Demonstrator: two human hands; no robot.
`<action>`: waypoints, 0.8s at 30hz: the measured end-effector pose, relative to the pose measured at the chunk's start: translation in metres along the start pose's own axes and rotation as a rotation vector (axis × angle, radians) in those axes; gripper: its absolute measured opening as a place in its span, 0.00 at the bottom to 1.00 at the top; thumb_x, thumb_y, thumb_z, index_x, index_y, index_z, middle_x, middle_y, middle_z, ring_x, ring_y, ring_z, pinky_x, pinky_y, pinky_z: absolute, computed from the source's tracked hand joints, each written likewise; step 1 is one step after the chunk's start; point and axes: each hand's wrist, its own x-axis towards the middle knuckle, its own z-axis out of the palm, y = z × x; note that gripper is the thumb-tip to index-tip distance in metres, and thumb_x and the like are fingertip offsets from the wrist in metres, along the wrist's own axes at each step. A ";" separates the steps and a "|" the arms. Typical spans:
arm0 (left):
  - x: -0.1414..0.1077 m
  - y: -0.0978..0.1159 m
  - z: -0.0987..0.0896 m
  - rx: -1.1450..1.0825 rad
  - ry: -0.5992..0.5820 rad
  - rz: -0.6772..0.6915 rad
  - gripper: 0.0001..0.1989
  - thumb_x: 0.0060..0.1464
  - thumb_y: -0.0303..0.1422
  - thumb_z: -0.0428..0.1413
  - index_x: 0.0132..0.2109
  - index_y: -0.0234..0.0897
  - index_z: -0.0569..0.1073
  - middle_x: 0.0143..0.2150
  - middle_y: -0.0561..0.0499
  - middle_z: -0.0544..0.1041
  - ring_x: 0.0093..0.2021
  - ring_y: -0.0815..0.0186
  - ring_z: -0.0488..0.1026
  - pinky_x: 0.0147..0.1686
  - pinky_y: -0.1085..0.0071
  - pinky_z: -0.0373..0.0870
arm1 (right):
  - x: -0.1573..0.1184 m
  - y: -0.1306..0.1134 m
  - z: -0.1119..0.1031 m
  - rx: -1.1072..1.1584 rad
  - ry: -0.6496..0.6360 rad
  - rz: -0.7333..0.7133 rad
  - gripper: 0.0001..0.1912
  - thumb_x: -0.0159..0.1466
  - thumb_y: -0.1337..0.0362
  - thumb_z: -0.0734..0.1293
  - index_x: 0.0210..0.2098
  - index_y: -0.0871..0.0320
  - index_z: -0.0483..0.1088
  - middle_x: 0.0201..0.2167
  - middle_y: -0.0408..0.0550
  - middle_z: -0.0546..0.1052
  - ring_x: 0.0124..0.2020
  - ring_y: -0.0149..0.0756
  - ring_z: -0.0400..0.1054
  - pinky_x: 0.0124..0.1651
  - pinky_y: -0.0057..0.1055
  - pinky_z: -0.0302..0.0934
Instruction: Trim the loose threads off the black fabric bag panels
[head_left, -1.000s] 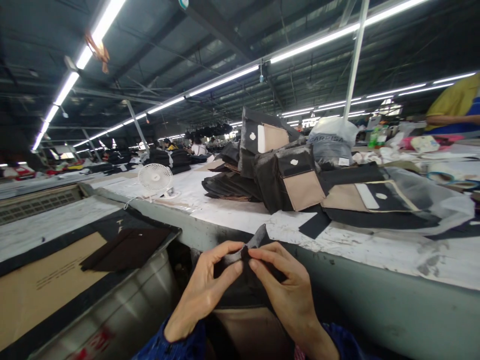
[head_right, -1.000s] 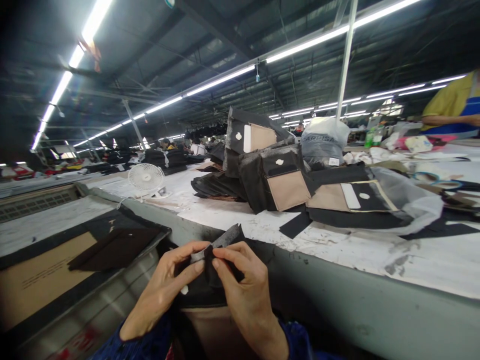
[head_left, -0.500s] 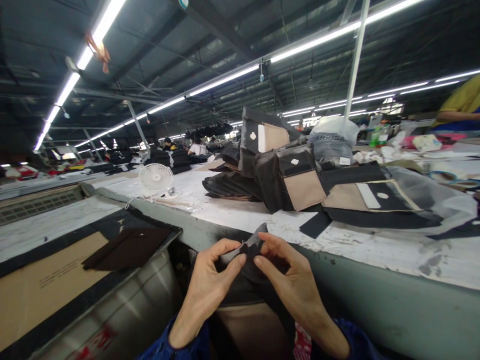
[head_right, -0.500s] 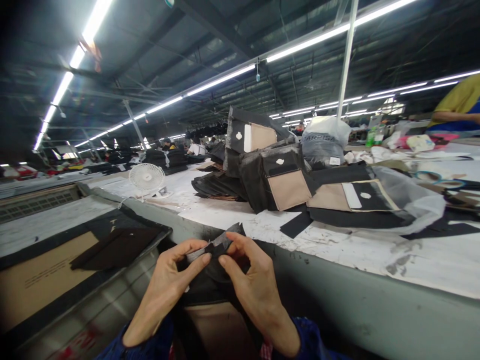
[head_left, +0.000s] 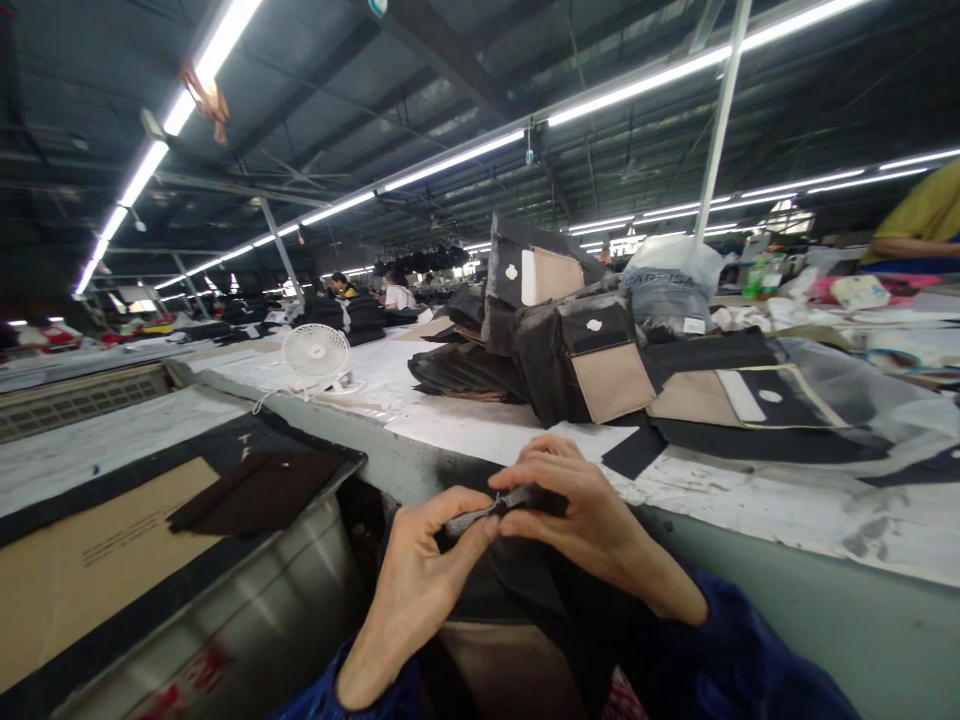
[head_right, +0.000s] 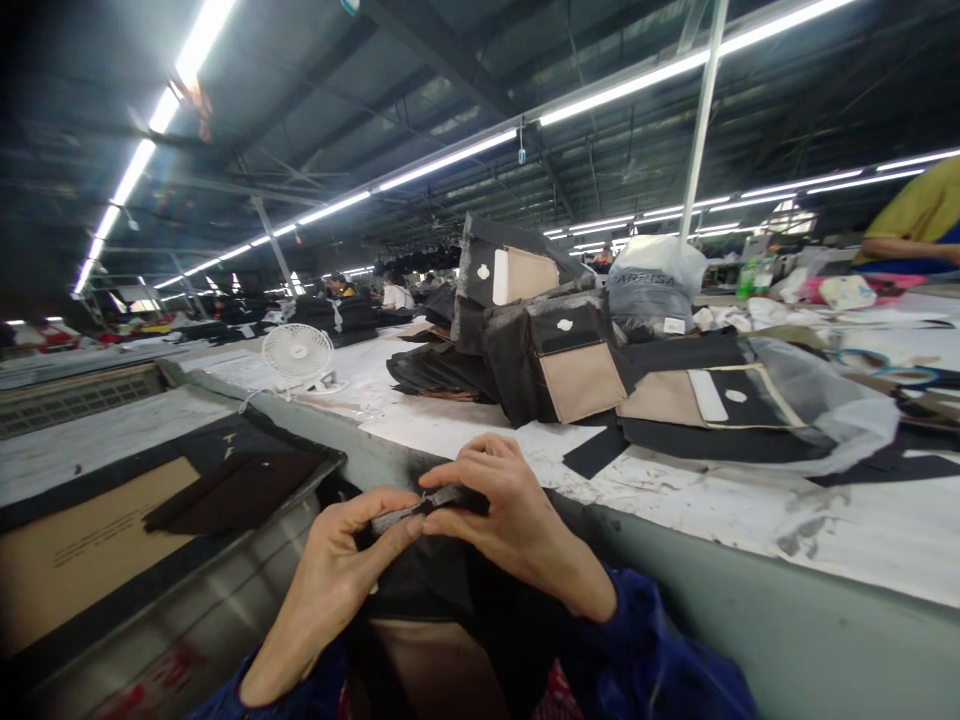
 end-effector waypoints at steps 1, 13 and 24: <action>0.000 0.000 -0.002 -0.001 -0.010 -0.007 0.15 0.56 0.41 0.55 0.33 0.34 0.78 0.29 0.53 0.76 0.32 0.67 0.69 0.33 0.74 0.63 | 0.004 0.002 -0.003 0.043 -0.063 -0.002 0.11 0.57 0.60 0.73 0.39 0.57 0.75 0.29 0.45 0.75 0.37 0.36 0.66 0.44 0.34 0.60; 0.020 0.023 -0.039 0.076 -0.195 -0.018 0.19 0.58 0.45 0.50 0.41 0.35 0.79 0.37 0.49 0.79 0.39 0.61 0.72 0.39 0.71 0.65 | 0.031 0.004 -0.017 0.119 -0.348 0.026 0.07 0.63 0.61 0.68 0.37 0.56 0.78 0.28 0.44 0.73 0.34 0.32 0.66 0.39 0.27 0.58; 0.033 0.028 -0.038 0.306 -0.496 -0.101 0.17 0.52 0.38 0.55 0.20 0.35 0.64 0.19 0.59 0.51 0.21 0.73 0.49 0.20 0.74 0.43 | 0.029 0.015 -0.022 0.440 -0.152 0.258 0.26 0.68 0.45 0.55 0.50 0.57 0.71 0.40 0.48 0.78 0.45 0.36 0.71 0.49 0.33 0.63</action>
